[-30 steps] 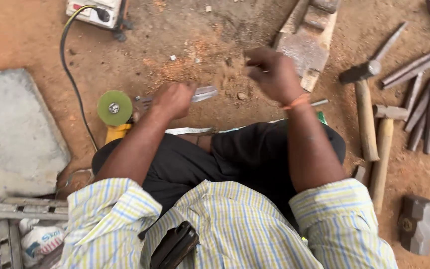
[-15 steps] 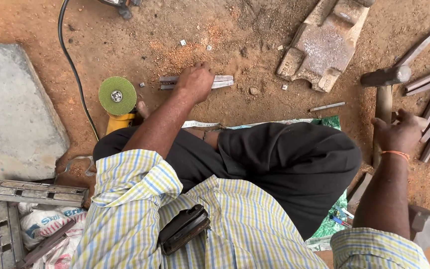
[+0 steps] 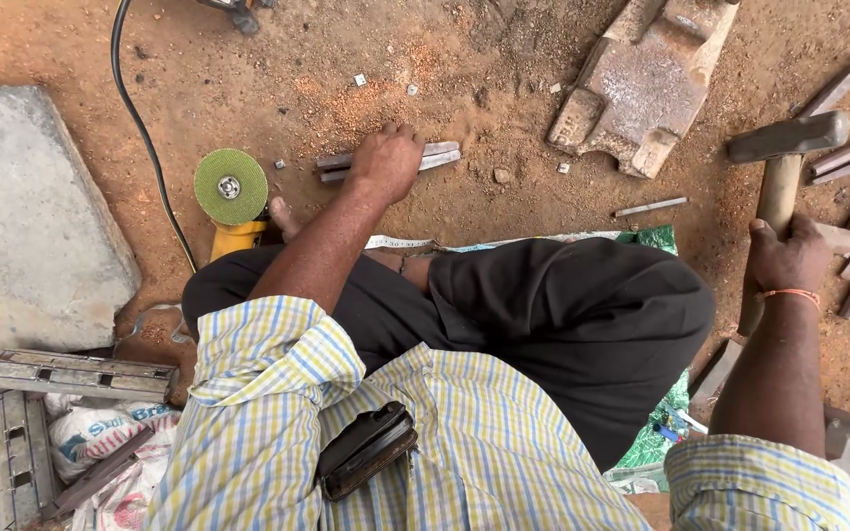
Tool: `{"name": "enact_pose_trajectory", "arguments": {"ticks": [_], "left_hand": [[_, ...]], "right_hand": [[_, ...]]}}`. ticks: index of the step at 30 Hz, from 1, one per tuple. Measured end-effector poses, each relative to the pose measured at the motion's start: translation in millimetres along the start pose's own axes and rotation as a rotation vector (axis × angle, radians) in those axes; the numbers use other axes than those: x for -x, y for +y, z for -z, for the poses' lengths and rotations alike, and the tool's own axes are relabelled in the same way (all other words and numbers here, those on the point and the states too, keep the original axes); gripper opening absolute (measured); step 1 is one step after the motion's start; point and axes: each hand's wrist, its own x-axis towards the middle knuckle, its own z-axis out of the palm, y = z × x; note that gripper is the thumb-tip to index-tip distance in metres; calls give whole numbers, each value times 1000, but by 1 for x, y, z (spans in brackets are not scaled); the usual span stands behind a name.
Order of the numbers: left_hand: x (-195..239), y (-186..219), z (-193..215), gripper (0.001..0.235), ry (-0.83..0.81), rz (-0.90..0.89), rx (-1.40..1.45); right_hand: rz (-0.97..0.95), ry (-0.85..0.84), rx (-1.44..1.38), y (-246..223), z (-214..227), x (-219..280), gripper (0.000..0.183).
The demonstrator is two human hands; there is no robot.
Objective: The person sits on the ground and measures metal rods with a tape measure, holding the tape against a small metal frame and comparing rods side by side. They then pick up an angle grinder and grind a rod on a stone block, producing sparks.
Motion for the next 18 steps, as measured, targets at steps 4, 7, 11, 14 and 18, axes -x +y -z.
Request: {"name": "enact_pose_trajectory", "arguments": {"ticks": [4,7,11,14,18], "left_hand": [[0,3,-5,35,73,31,-20],[6,8,2,31,137,61,57],[9,-6,-14,36,277,41,69],[81,-23,33,48,287,70,228],[234,-112,48,28,193,389,465]], "right_hand": [[70,-46,125,26,-4,-16,37],[105,-92,352,35,-12,-13,37],[219,40,174,29,-1,14,35],[273,18,-175,3,14,41,34],[409,64,-352,-56,33,72,32]]}}
